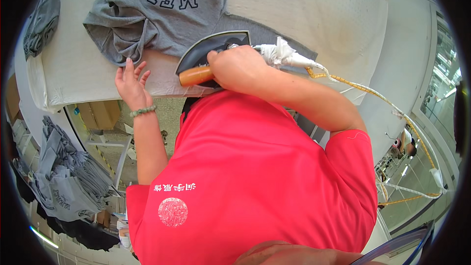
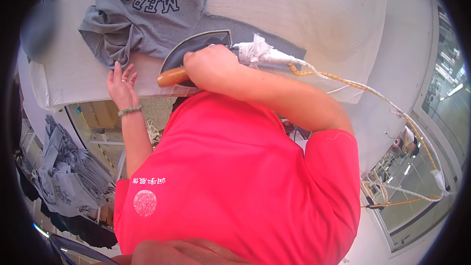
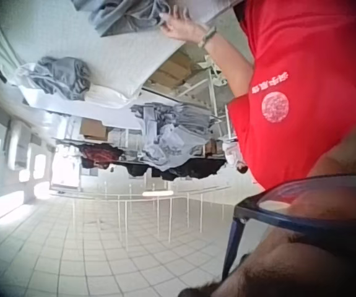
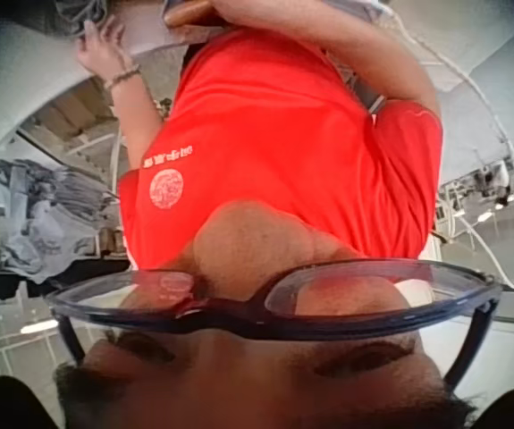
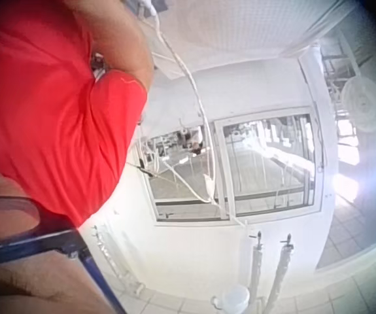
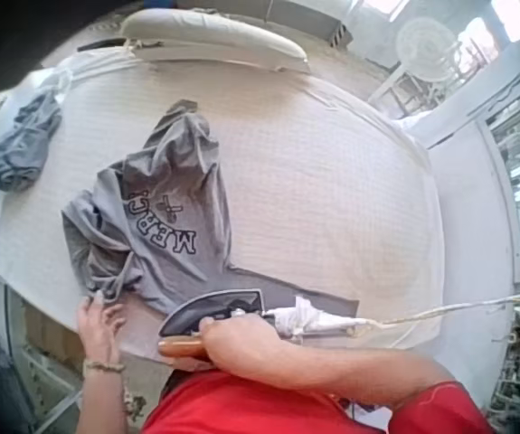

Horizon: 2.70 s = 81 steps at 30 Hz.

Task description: Ironing and folding a grey t-shirt on a flat workbench.

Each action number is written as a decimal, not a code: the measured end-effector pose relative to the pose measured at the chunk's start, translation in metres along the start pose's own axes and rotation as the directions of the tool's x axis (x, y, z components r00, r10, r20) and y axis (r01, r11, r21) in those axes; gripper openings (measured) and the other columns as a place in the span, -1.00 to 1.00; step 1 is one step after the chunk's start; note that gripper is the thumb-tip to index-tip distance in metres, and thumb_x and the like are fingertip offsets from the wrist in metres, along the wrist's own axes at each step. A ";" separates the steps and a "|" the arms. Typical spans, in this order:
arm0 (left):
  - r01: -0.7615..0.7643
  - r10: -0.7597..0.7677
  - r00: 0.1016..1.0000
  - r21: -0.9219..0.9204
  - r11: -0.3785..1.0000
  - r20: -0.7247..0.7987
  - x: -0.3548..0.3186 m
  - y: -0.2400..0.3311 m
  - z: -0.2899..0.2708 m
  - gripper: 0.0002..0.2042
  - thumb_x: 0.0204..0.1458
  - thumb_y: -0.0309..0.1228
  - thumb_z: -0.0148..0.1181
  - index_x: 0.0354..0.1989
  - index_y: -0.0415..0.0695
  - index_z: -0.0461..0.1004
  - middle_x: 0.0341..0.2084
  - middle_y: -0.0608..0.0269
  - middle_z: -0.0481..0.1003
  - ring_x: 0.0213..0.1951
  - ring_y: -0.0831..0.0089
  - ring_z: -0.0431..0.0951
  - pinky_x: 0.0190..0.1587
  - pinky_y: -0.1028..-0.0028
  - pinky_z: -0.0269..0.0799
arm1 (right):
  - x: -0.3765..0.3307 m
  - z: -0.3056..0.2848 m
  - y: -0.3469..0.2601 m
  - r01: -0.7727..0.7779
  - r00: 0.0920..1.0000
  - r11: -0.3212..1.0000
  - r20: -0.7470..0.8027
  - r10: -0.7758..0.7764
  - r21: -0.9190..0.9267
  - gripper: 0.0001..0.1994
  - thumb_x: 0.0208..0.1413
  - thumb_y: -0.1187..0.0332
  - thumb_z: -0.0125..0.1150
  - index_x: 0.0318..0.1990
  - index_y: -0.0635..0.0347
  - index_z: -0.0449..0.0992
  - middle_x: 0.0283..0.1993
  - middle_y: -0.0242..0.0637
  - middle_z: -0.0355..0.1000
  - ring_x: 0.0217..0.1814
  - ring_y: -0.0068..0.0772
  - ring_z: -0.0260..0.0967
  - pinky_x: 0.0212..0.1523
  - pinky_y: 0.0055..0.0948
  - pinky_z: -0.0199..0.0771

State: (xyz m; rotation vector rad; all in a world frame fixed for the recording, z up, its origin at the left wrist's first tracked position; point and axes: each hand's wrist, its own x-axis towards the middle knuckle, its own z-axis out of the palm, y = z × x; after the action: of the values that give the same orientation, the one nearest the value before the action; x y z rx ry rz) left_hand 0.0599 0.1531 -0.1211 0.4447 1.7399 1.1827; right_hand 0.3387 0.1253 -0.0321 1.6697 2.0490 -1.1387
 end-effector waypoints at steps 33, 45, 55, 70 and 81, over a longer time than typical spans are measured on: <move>-0.999 0.043 0.050 0.051 -0.008 0.998 0.021 0.013 0.204 -0.88 0.17 -0.38 0.26 -0.15 -0.07 0.56 -0.13 0.20 0.50 -0.14 0.10 0.59 -0.08 0.23 0.52 | -0.061 -0.015 0.165 -0.040 0.940 0.983 -0.339 -0.024 -0.179 -0.49 0.07 0.31 0.31 0.22 0.12 0.42 -0.32 0.02 0.59 -0.29 0.15 0.57 -0.28 0.04 0.57; -0.981 0.092 0.101 0.084 0.175 0.991 0.027 0.013 0.204 -0.90 0.17 -0.39 0.26 -0.20 -0.12 0.57 -0.19 0.20 0.50 -0.18 0.11 0.59 -0.10 0.25 0.52 | 0.036 -0.092 0.107 0.228 0.972 0.916 0.130 -0.195 -0.330 -0.67 0.10 0.31 0.30 -0.04 0.27 0.45 -0.33 0.01 0.60 -0.25 0.15 0.60 -0.24 0.02 0.59; -0.840 0.748 0.383 0.541 0.038 0.542 0.035 0.029 0.064 -0.49 -0.02 -0.34 0.50 0.14 -0.12 0.54 0.10 0.17 0.54 0.16 0.21 0.49 0.21 0.23 0.35 | -0.114 -0.024 0.276 -0.478 0.741 0.845 -0.406 0.535 0.239 -0.47 0.23 0.21 0.33 0.32 0.08 0.38 -0.14 0.07 0.60 -0.13 0.17 0.56 -0.11 -0.03 0.52; -0.087 0.095 0.973 -0.045 0.995 0.211 0.053 0.079 0.035 -0.74 0.15 -0.33 0.36 -0.08 -0.19 0.55 -0.19 0.18 0.63 -0.24 0.34 0.66 -0.22 0.26 0.60 | -0.130 0.133 0.192 0.041 0.659 0.951 -0.707 -0.257 -0.308 -0.64 -0.05 0.45 0.36 -0.03 0.16 0.57 0.08 -0.24 0.52 0.18 -0.13 0.47 0.17 -0.17 0.47; -0.840 0.904 0.409 -0.439 0.320 -0.124 -0.157 0.232 0.028 -0.82 0.18 -0.43 0.17 -0.15 -0.30 0.51 -0.28 0.04 0.61 -0.25 0.15 0.68 -0.18 0.18 0.70 | -0.262 0.095 0.226 0.271 0.393 0.803 -0.823 0.411 0.530 -0.85 0.09 0.66 0.02 -0.24 0.24 0.46 -0.39 -0.41 0.34 -0.31 -0.62 0.32 -0.29 -0.59 0.33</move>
State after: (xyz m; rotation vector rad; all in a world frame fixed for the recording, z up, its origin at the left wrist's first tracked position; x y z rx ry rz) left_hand 0.1131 0.1628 0.1553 1.2726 0.9308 2.1996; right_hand 0.5997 -0.1202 -0.0190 3.3345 2.1421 -0.9137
